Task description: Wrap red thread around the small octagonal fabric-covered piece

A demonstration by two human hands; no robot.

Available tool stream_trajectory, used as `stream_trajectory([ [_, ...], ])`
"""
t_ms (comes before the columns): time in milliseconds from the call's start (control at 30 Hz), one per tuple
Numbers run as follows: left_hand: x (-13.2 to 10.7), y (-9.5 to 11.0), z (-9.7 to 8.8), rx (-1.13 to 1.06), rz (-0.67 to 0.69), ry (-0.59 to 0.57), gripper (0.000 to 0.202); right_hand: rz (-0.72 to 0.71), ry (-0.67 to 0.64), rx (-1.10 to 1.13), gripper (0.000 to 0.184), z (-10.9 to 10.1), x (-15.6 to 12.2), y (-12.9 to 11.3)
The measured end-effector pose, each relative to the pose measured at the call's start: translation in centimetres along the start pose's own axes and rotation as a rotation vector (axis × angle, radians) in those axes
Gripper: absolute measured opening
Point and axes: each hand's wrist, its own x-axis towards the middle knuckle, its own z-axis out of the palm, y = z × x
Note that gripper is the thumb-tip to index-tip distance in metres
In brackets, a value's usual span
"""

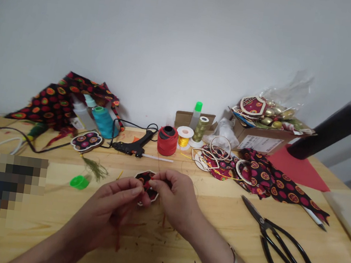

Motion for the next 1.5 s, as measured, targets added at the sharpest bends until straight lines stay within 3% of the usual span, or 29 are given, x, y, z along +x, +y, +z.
stream_trajectory([
  [100, -0.1, 0.0, 0.2, 0.089, 0.014, 0.007, 0.016, 0.010, -0.002, 0.026, 0.006, 0.0, 0.0, 0.0],
  [200, -0.1, -0.1, 0.2, 0.304, 0.094, 0.093, 0.013, 0.039, -0.002, 0.071, 0.005, 0.0, 0.1, 0.0],
  [300, -0.2, -0.6, 0.2, 0.605, 0.302, 0.165, 0.010, 0.087, -0.027, 0.165, 0.005, 0.0, 0.2, 0.0],
  [467, -0.3, -1.6, -0.3, 0.954, 0.720, 0.121, 0.019, 0.142, -0.081, 0.340, 0.010, -0.1, 0.3, 0.1],
  [600, -0.4, -2.1, -0.6, 1.084, 0.823, 0.074, 0.026, 0.185, -0.111, 0.489, 0.012, -0.1, 0.2, -0.1],
  [900, -0.3, -2.3, -0.6, 1.207, 0.846, 0.027, 0.026, 0.204, -0.178, 0.636, 0.015, 0.1, 0.1, 0.1],
  [1100, -1.2, -0.9, 0.0, 1.238, 0.804, 0.007, 0.022, 0.221, -0.152, 0.662, 0.014, -0.4, 0.2, 0.0],
  [1167, -1.3, -0.5, 0.0, 1.233, 0.828, 0.077, 0.016, 0.212, -0.147, 0.670, 0.014, -0.6, 0.3, -0.1],
  [1300, -1.0, -0.5, 0.0, 0.950, 0.790, 0.280, 0.013, 0.225, -0.136, 0.658, 0.015, -0.6, 0.3, -0.4],
  [1367, -0.8, -0.7, 0.1, 0.741, 0.692, 0.248, 0.016, 0.237, -0.140, 0.633, 0.015, -0.4, 0.1, -0.5],
  [1500, -0.6, -0.7, 0.4, 0.435, 0.439, 0.061, 0.026, 0.230, -0.142, 0.499, 0.014, 0.1, -0.2, -0.4],
])
